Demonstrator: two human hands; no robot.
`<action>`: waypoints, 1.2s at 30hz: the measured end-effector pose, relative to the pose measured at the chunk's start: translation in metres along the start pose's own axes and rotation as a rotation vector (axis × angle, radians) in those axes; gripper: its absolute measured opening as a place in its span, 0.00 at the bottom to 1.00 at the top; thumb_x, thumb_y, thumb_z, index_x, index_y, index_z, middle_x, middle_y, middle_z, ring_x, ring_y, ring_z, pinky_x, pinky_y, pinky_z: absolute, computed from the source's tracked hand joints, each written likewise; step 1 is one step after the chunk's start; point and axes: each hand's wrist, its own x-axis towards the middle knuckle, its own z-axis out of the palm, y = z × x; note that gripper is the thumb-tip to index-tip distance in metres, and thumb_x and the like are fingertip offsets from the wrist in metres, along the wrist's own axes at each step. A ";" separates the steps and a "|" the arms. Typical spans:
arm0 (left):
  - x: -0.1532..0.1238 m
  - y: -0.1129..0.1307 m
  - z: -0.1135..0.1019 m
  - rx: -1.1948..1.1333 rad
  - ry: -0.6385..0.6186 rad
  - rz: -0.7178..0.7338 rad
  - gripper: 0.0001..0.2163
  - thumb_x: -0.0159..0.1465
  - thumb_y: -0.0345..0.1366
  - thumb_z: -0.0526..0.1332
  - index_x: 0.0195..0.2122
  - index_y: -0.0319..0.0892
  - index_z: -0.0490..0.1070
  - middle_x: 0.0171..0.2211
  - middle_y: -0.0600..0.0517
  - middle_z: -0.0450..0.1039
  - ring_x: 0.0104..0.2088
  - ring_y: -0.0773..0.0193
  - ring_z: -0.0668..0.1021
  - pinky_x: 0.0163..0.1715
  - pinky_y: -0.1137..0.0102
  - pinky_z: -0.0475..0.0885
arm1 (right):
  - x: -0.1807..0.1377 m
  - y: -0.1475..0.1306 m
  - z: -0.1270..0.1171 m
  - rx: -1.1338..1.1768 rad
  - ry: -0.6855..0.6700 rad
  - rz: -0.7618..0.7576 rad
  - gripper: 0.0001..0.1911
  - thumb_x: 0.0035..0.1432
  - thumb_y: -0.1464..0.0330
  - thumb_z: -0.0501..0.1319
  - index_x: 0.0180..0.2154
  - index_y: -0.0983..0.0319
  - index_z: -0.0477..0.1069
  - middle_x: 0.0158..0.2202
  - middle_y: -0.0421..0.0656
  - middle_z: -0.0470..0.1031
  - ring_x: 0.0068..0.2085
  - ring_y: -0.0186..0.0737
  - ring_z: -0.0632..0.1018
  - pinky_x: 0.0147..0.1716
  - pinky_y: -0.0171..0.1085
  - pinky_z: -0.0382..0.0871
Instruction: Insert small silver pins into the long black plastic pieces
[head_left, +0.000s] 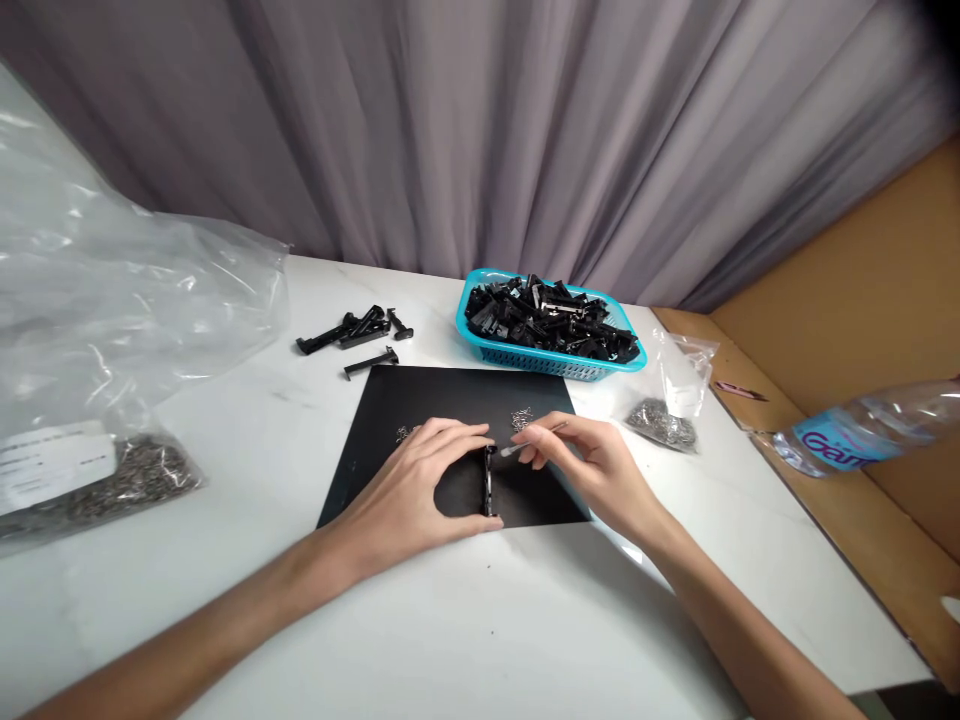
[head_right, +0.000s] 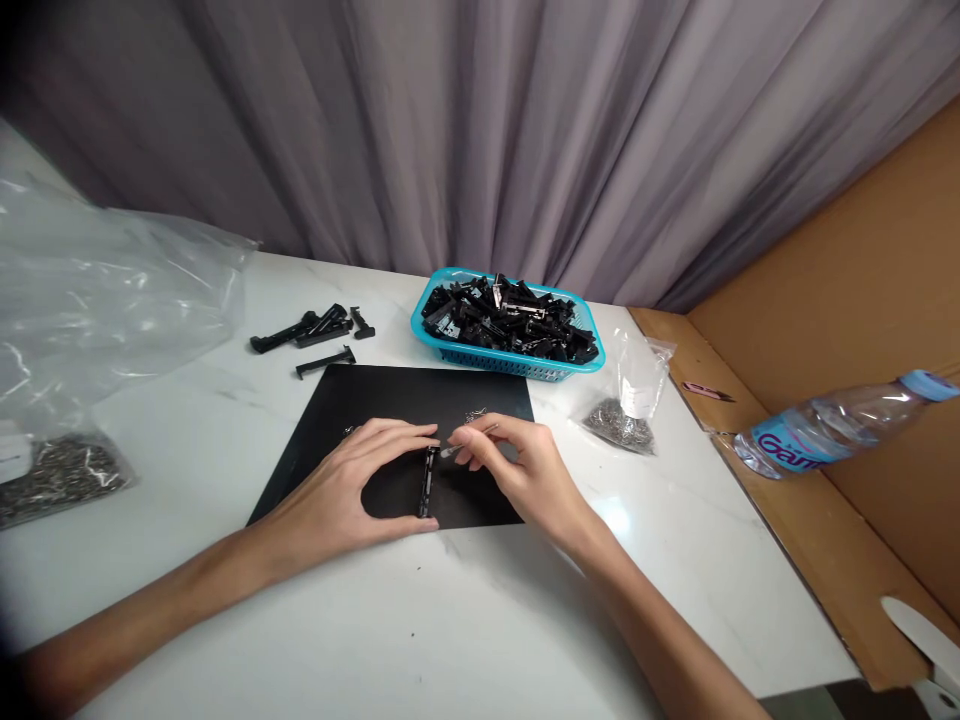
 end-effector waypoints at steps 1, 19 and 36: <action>0.001 0.001 -0.001 0.014 -0.002 0.007 0.30 0.58 0.51 0.72 0.59 0.48 0.71 0.57 0.46 0.74 0.60 0.46 0.72 0.60 0.50 0.69 | 0.000 0.000 0.002 0.029 0.006 0.000 0.16 0.69 0.57 0.62 0.39 0.62 0.81 0.33 0.43 0.81 0.33 0.38 0.80 0.35 0.37 0.76; 0.005 0.001 0.000 0.101 -0.028 -0.007 0.29 0.58 0.54 0.71 0.58 0.46 0.73 0.48 0.49 0.76 0.49 0.50 0.74 0.52 0.53 0.69 | 0.003 0.010 0.017 0.241 0.002 0.054 0.16 0.66 0.56 0.64 0.39 0.63 0.82 0.34 0.45 0.84 0.36 0.42 0.85 0.41 0.40 0.80; 0.000 -0.004 0.002 0.176 0.261 0.053 0.23 0.59 0.45 0.72 0.54 0.47 0.71 0.51 0.50 0.77 0.49 0.51 0.76 0.49 0.58 0.71 | 0.001 -0.002 0.047 -0.317 0.187 -0.052 0.11 0.68 0.56 0.62 0.38 0.57 0.72 0.35 0.43 0.78 0.37 0.46 0.77 0.37 0.44 0.68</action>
